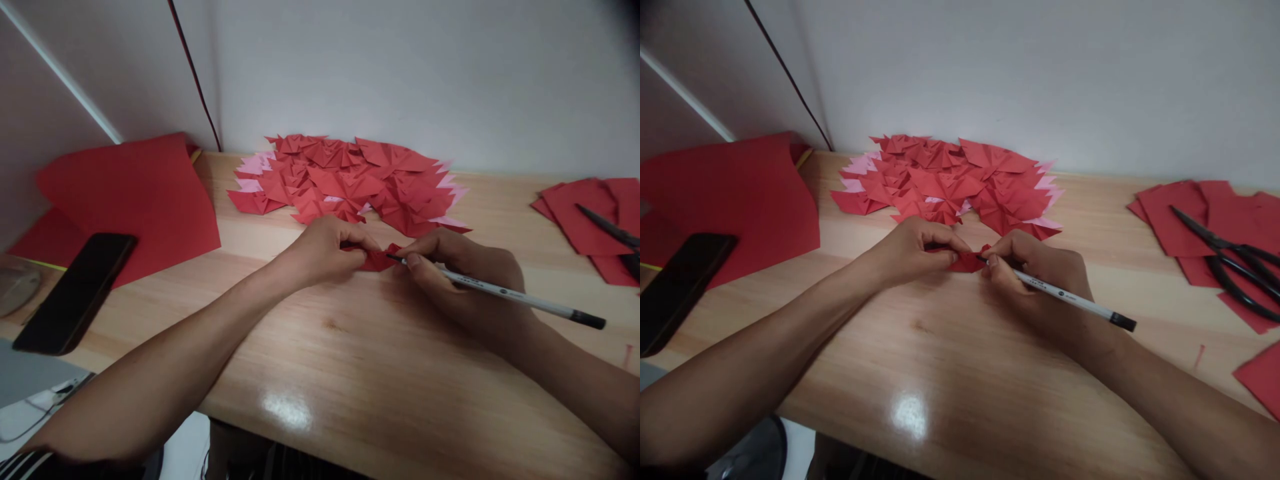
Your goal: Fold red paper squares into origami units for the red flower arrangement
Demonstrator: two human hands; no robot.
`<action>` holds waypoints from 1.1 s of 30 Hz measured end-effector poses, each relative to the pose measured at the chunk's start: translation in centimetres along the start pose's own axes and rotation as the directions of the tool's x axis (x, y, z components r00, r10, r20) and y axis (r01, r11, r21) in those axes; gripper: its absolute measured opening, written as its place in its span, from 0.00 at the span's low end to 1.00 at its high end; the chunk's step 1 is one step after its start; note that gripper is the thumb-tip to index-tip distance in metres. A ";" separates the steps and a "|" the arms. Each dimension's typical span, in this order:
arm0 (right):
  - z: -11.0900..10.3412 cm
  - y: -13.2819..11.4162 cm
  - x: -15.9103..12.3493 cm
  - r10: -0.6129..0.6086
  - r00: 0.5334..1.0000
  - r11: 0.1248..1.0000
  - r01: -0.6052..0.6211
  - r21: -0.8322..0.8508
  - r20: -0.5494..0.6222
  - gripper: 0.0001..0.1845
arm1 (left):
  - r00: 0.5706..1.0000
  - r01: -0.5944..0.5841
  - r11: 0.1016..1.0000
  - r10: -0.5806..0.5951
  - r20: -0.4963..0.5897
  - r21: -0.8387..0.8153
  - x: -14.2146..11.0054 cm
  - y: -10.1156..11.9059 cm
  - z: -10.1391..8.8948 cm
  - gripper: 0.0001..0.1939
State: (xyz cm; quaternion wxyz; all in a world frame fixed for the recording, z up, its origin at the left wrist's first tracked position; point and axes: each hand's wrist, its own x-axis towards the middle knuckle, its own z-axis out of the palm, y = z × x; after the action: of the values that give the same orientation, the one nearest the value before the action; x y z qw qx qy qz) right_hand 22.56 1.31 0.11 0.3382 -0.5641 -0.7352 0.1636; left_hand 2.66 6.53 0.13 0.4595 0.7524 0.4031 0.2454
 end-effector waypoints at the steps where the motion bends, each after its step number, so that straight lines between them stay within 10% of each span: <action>1: 0.0 0.0 0.0 -0.001 1.000 1.000 0.001 -0.004 0.002 0.06 | 1.000 0.006 1.000 -0.006 -0.001 -0.003 0.0 0.1 0.0 0.18; 33: 0.0 0.1 0.0 -0.006 1.000 1.000 0.006 -0.012 0.008 0.06 | 1.000 0.002 1.000 -0.002 0.010 0.012 0.0 -0.4 0.0 0.18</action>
State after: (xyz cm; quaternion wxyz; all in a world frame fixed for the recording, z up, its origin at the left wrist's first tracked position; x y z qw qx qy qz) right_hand 22.63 1.30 0.10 0.3324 -0.5632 -0.7394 0.1603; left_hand 2.50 6.68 -0.17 0.4572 0.7560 0.4030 0.2388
